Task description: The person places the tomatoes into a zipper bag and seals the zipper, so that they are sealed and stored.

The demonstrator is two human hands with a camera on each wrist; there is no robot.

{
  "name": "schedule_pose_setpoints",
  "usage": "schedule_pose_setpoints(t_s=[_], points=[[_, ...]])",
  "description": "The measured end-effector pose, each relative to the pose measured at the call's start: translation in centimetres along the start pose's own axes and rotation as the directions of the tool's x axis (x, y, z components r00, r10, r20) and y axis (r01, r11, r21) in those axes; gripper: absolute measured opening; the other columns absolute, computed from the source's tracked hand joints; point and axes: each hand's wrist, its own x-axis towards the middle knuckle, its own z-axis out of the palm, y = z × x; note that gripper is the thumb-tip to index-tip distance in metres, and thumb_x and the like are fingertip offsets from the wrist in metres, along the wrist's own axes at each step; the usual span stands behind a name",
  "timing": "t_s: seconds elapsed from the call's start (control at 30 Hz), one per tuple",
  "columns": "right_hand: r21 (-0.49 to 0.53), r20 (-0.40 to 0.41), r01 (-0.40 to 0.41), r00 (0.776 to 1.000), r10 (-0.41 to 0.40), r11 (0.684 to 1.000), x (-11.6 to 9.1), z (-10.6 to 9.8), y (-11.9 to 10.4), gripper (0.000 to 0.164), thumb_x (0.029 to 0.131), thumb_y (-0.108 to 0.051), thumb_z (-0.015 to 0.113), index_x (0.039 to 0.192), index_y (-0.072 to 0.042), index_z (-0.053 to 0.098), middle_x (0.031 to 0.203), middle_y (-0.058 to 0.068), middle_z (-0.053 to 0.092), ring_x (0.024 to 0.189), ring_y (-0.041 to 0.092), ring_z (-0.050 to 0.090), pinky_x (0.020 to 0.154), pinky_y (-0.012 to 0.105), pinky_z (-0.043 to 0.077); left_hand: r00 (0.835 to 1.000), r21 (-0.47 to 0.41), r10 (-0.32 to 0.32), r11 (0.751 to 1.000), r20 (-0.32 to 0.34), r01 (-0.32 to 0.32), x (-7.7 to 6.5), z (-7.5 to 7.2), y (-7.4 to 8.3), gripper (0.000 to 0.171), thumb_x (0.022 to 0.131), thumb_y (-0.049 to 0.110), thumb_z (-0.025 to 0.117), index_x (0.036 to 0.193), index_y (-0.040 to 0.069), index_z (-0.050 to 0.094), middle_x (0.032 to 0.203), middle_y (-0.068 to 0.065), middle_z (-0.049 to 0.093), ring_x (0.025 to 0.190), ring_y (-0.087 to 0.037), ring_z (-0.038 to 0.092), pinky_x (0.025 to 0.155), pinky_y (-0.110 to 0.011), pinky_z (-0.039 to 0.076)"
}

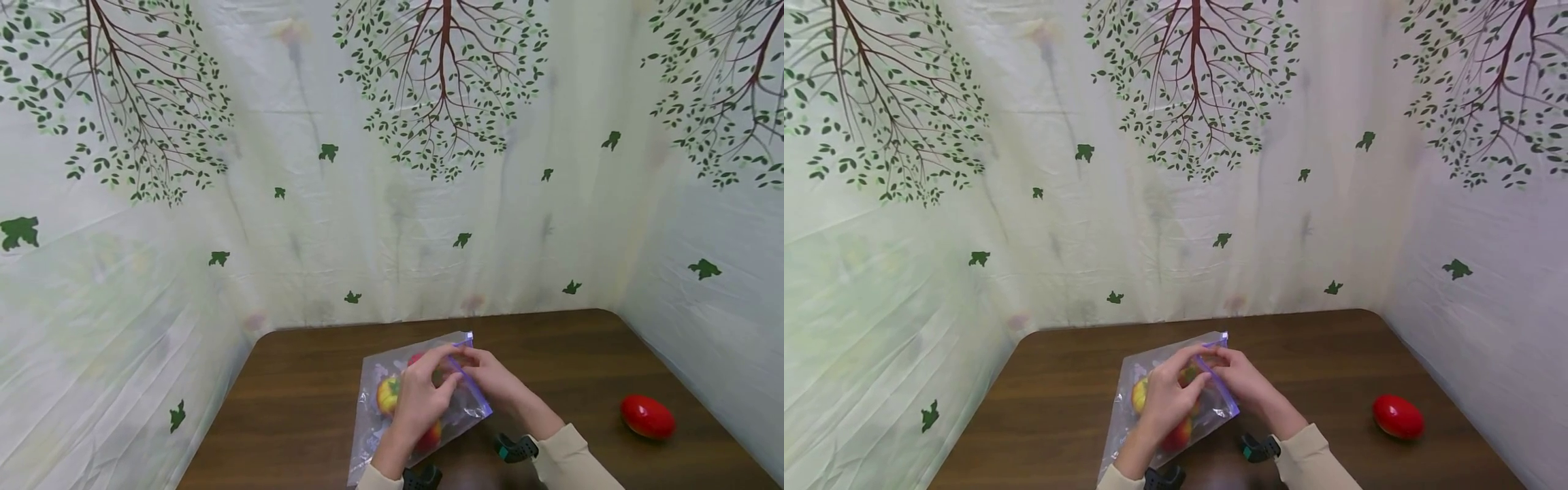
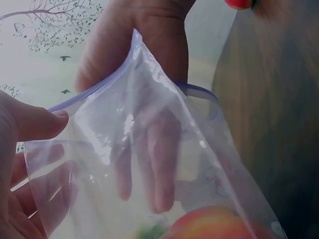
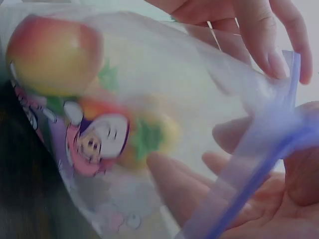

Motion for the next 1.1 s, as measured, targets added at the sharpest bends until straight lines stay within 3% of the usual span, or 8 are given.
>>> schedule_pose_setpoints(t_s=[0.1, 0.43, 0.67, 0.87, 1.1], points=[[0.025, 0.025, -0.006, 1.000, 0.006, 1.000, -0.2, -0.2, 0.1, 0.048, 0.100, 0.001, 0.046, 0.146, 0.008, 0.041, 0.133, 0.032, 0.056, 0.102, 0.026, 0.066, 0.090, 0.052, 0.054, 1.000, 0.017, 0.004, 1.000, -0.020, -0.004, -0.1, -0.1, -0.1, 0.047, 0.079, 0.009, 0.085, 0.122, 0.017, 0.069, 0.118, 0.006, 0.070, 0.073, -0.006, 0.061, 0.062, -0.020, 0.049], [-0.046, -0.053, -0.005, 0.999, 0.002, 0.999, -2.2, -1.7, -1.0, 0.043, 0.100, -0.010, 0.062, 0.140, 0.003, 0.053, 0.132, 0.026, 0.058, 0.113, 0.035, 0.063, 0.089, 0.048, 0.055, 0.999, 0.037, -0.033, 0.999, 0.025, 0.032, 0.0, -0.3, -0.2, 0.046, 0.081, 0.012, 0.084, 0.123, 0.020, 0.068, 0.120, 0.009, 0.069, 0.052, -0.001, 0.046, 0.053, -0.011, 0.039], [-0.173, -0.109, 0.031, 0.993, -0.051, 0.984, -3.8, -3.2, -2.1, 0.042, 0.097, -0.010, 0.066, 0.136, 0.003, 0.056, 0.130, 0.029, 0.059, 0.112, 0.044, 0.061, 0.086, 0.053, 0.056, 1.000, 0.027, -0.015, 1.000, 0.019, 0.014, 0.1, -0.2, -0.2, 0.046, 0.081, 0.011, 0.084, 0.123, 0.019, 0.068, 0.120, 0.008, 0.069, 0.057, -0.003, 0.053, 0.055, -0.012, 0.042], [-0.212, -0.149, 0.049, 0.985, -0.082, 0.976, -4.9, -4.4, -2.1, 0.042, 0.095, -0.009, 0.069, 0.134, 0.000, 0.058, 0.129, 0.024, 0.062, 0.115, 0.044, 0.060, 0.085, 0.046, 0.057, 1.000, 0.027, -0.005, 1.000, 0.013, 0.005, 0.1, -0.2, -0.3, 0.047, 0.080, 0.011, 0.085, 0.123, 0.018, 0.068, 0.121, 0.007, 0.070, 0.057, 0.004, 0.049, 0.057, -0.012, 0.042], [-0.319, -0.207, 0.017, 0.975, -0.087, 0.948, -6.7, -6.2, -2.2, 0.045, 0.093, -0.022, 0.074, 0.134, -0.009, 0.061, 0.130, 0.014, 0.063, 0.116, 0.034, 0.063, 0.088, 0.037, 0.056, 1.000, 0.010, 0.014, 1.000, 0.006, -0.014, 0.1, -0.1, -0.5, 0.047, 0.080, 0.011, 0.084, 0.124, 0.017, 0.068, 0.120, 0.006, 0.070, 0.053, 0.003, 0.047, 0.053, -0.010, 0.040]])
